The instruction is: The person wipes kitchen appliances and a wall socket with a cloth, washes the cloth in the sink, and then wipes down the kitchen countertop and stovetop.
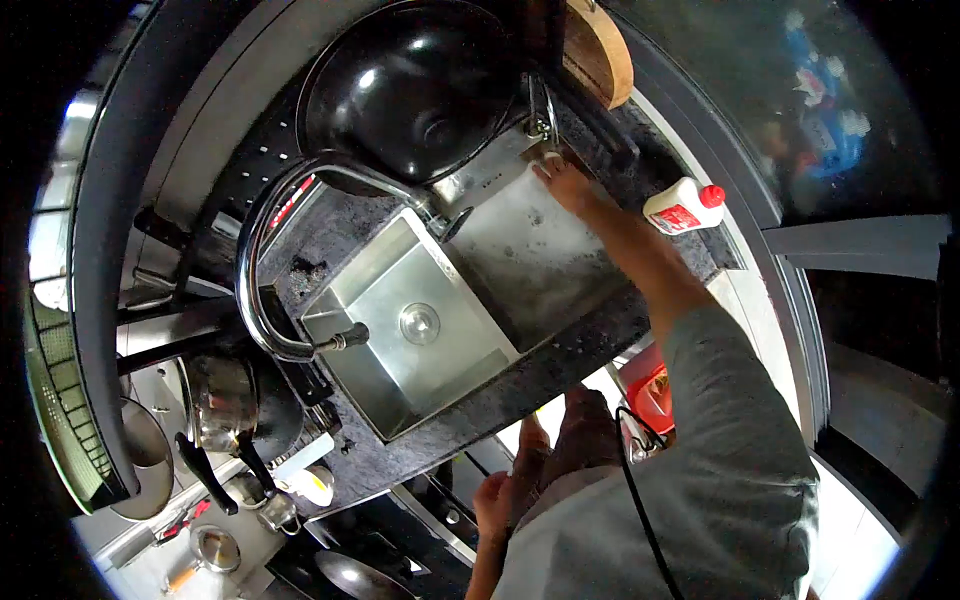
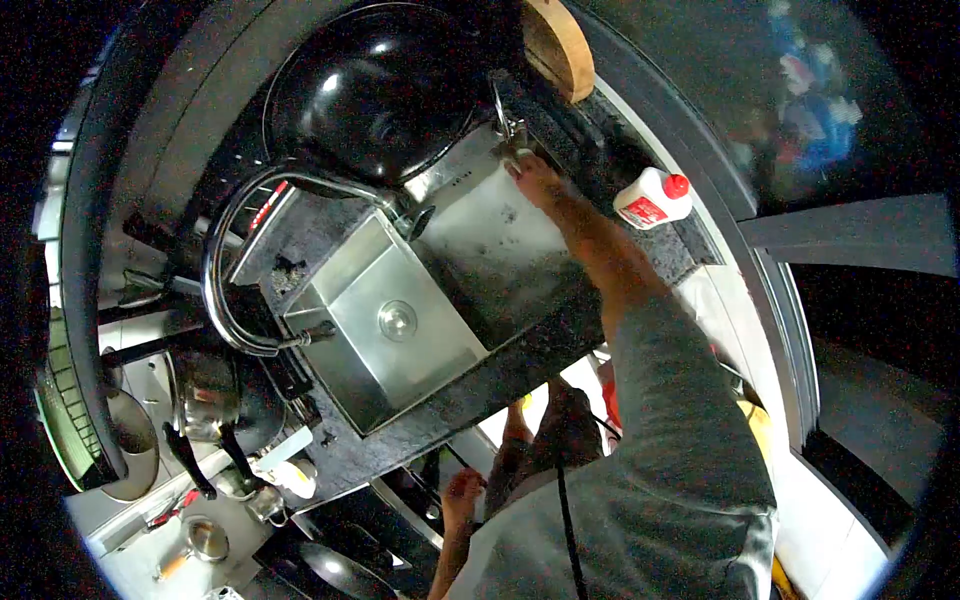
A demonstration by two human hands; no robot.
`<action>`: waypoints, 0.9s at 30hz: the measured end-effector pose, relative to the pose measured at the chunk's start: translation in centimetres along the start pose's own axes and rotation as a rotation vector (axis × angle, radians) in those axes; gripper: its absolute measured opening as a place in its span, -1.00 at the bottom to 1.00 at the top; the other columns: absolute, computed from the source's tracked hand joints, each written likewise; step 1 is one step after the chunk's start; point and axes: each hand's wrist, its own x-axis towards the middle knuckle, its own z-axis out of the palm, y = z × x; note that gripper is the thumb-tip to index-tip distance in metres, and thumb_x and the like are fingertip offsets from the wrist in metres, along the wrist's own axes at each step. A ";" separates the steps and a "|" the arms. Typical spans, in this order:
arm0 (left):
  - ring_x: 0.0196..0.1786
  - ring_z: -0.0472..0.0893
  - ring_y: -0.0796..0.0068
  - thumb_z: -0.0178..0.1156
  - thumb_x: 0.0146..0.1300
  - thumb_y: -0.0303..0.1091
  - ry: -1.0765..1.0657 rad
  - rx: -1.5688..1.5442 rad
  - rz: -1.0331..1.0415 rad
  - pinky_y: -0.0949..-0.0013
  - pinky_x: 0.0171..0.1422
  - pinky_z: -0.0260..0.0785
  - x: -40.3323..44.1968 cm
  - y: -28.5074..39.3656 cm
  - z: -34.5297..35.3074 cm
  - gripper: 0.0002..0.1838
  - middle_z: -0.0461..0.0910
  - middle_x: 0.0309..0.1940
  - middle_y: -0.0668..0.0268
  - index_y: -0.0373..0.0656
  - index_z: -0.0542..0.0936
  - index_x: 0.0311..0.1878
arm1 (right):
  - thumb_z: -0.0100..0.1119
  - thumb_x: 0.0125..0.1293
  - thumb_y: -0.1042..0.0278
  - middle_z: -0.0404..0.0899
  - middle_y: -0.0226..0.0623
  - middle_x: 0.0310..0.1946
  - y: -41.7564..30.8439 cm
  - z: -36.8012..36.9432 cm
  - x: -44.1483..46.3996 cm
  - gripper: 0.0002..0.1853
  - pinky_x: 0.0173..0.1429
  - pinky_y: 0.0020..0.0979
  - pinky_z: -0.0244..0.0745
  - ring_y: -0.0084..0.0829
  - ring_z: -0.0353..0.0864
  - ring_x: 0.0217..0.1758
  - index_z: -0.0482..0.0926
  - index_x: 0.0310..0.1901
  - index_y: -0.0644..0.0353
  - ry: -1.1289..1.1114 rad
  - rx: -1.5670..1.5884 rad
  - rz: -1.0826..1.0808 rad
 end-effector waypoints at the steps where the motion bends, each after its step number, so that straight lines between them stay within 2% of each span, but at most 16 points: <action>1: -0.23 0.54 0.52 0.14 0.25 -0.33 -0.015 -0.138 0.068 0.45 -0.17 0.37 -0.1 -0.6 0.2 -0.74 0.57 -0.22 0.32 -0.27 0.51 -0.05 | 0.11 0.07 0.38 0.40 -0.23 0.04 -0.9 -0.2 -1.4 -0.54 0.15 -0.18 0.38 -0.23 0.33 0.20 0.44 0.08 0.13 0.007 0.003 0.005; 2: -0.24 0.53 0.53 0.14 0.25 -0.33 -0.030 -0.278 0.134 0.45 -0.18 0.37 0.0 -0.9 0.6 -0.74 0.58 -0.22 0.31 -0.27 0.52 -0.06 | 0.08 0.15 0.33 0.36 -0.22 0.10 -1.7 -0.4 -3.3 -0.55 0.16 -0.14 0.36 -0.24 0.32 0.21 0.40 0.12 0.14 -0.102 0.040 0.100; 3: -0.22 0.54 0.49 0.14 0.26 -0.34 -0.028 -0.005 0.023 0.44 -0.15 0.37 -0.2 0.2 0.7 -0.74 0.58 -0.24 0.29 -0.29 0.51 -0.06 | 0.04 0.23 0.27 0.32 -0.21 0.16 -2.5 -0.5 -4.8 -0.55 0.18 -0.10 0.33 -0.25 0.30 0.22 0.35 0.16 0.14 -0.211 0.078 0.195; 4: -0.22 0.54 0.49 0.14 0.26 -0.34 -0.022 -0.001 0.028 0.44 -0.15 0.37 -0.1 0.7 0.7 -0.74 0.58 -0.24 0.29 -0.29 0.51 -0.06 | 0.01 0.31 0.21 0.29 -0.20 0.22 -2.9 -0.1 -5.4 -0.54 0.19 -0.06 0.31 -0.26 0.29 0.23 0.30 0.21 0.15 -0.319 0.117 0.290; 5: -0.22 0.55 0.48 0.14 0.26 -0.35 -0.024 -0.056 0.030 0.43 -0.14 0.38 -0.3 0.9 1.0 -0.74 0.59 -0.25 0.29 -0.29 0.52 -0.06 | 0.01 0.31 0.21 0.29 -0.20 0.22 -3.2 0.3 -5.6 -0.54 0.19 -0.06 0.31 -0.26 0.29 0.23 0.30 0.21 0.15 -0.316 0.122 0.289; 7: -0.21 0.57 0.45 0.13 0.26 -0.34 -0.020 -0.045 0.005 0.40 -0.11 0.41 -0.5 0.6 1.1 -0.75 0.60 -0.25 0.27 -0.28 0.52 -0.06 | 0.13 0.23 0.33 0.24 0.07 0.20 -4.0 1.9 -7.0 -0.43 0.14 -0.08 0.32 -0.10 0.31 0.21 0.22 0.23 0.33 -0.741 0.303 0.428; 8: -0.21 0.57 0.45 0.13 0.26 -0.34 -0.024 -0.039 -0.003 0.40 -0.11 0.41 -0.5 0.4 1.0 -0.75 0.60 -0.25 0.27 -0.28 0.52 -0.06 | 0.13 0.23 0.33 0.24 0.07 0.20 -3.8 2.6 -7.7 -0.43 0.14 -0.08 0.32 -0.10 0.31 0.21 0.22 0.23 0.33 -0.751 0.305 0.433; 9: -0.21 0.57 0.46 0.13 0.26 -0.34 -0.026 0.008 -0.016 0.41 -0.12 0.41 -0.5 1.1 1.1 -0.75 0.60 -0.25 0.28 -0.28 0.52 -0.06 | 0.13 0.24 0.26 0.29 0.11 0.15 -3.1 3.2 -7.8 -0.43 0.14 -0.15 0.33 -0.15 0.35 0.17 0.24 0.20 0.38 -0.809 0.729 0.533; 10: -0.21 0.58 0.47 0.13 0.26 -0.33 -0.027 0.054 -0.025 0.41 -0.12 0.41 -0.5 1.5 1.1 -0.74 0.61 -0.24 0.28 -0.27 0.52 -0.07 | 0.12 0.24 0.26 0.31 0.05 0.08 -3.1 3.6 -8.0 -0.48 0.07 -0.17 0.32 -0.18 0.36 0.10 0.27 0.15 0.36 -0.719 0.848 0.590; 14: -0.19 0.58 0.47 0.13 0.27 -0.31 0.014 0.025 -0.042 0.42 -0.13 0.41 -0.4 0.5 0.9 -0.74 0.61 -0.24 0.28 -0.28 0.53 -0.08 | 0.08 0.24 0.26 0.39 -0.19 -0.19 -4.8 -0.2 -3.9 -0.66 -0.21 -0.23 0.31 -0.32 0.40 -0.20 0.35 -0.05 0.30 0.079 1.282 0.929; 16: -0.19 0.58 0.47 0.13 0.27 -0.29 0.011 -0.067 -0.015 0.42 -0.13 0.40 -0.6 0.5 0.6 -0.74 0.61 -0.24 0.29 -0.27 0.53 -0.09 | 0.07 0.24 0.26 0.43 -0.31 -0.33 -4.9 -1.5 -0.8 -0.74 -0.34 -0.26 0.30 -0.39 0.41 -0.35 0.40 -0.15 0.27 0.325 1.498 1.031; 17: -0.19 0.58 0.47 0.13 0.27 -0.29 0.012 -0.067 -0.011 0.42 -0.13 0.40 -0.4 0.4 0.6 -0.74 0.61 -0.24 0.29 -0.27 0.53 -0.09 | 0.06 0.25 0.26 0.45 -0.37 -0.40 -4.8 -1.9 0.6 -0.77 -0.41 -0.28 0.29 -0.43 0.42 -0.43 0.42 -0.20 0.26 0.369 1.592 1.077; 21: -0.18 0.59 0.46 0.13 0.26 -0.28 0.032 -0.035 0.030 0.42 -0.13 0.40 -0.3 0.3 0.2 -0.73 0.62 -0.23 0.27 -0.26 0.52 -0.07 | 0.13 0.10 0.47 0.45 -0.33 -0.30 -5.9 3.4 4.2 -0.77 -0.36 -0.37 0.32 -0.48 0.41 -0.31 0.39 -0.19 0.16 0.255 1.945 1.243; 24: -0.17 0.59 0.46 0.12 0.27 -0.29 0.031 0.020 0.032 0.41 -0.13 0.40 -0.6 0.5 0.1 -0.72 0.62 -0.23 0.26 -0.27 0.51 -0.04 | 0.08 0.18 0.47 0.43 -0.41 -0.35 -11.0 4.0 5.1 -0.80 -0.33 -0.41 0.40 -0.46 0.45 -0.34 0.36 -0.16 0.11 0.394 2.014 1.310; 25: -0.17 0.59 0.46 0.11 0.27 -0.29 0.026 0.055 0.035 0.41 -0.13 0.40 -0.6 0.5 0.2 -0.71 0.61 -0.23 0.25 -0.27 0.50 -0.03 | 0.09 0.18 0.47 0.42 -0.37 -0.26 -13.0 3.3 5.1 -0.73 -0.32 -0.39 0.42 -0.45 0.44 -0.28 0.33 -0.08 0.13 0.361 2.193 1.331; 27: -0.18 0.59 0.46 0.10 0.28 -0.30 0.016 0.068 0.028 0.40 -0.12 0.40 -0.8 0.9 0.2 -0.71 0.61 -0.24 0.26 -0.28 0.50 -0.02 | 0.11 0.18 0.45 0.35 -0.31 -0.07 -16.0 0.7 5.1 -0.60 -0.28 -0.39 0.43 -0.43 0.42 -0.17 0.28 0.06 0.12 -0.035 2.091 1.369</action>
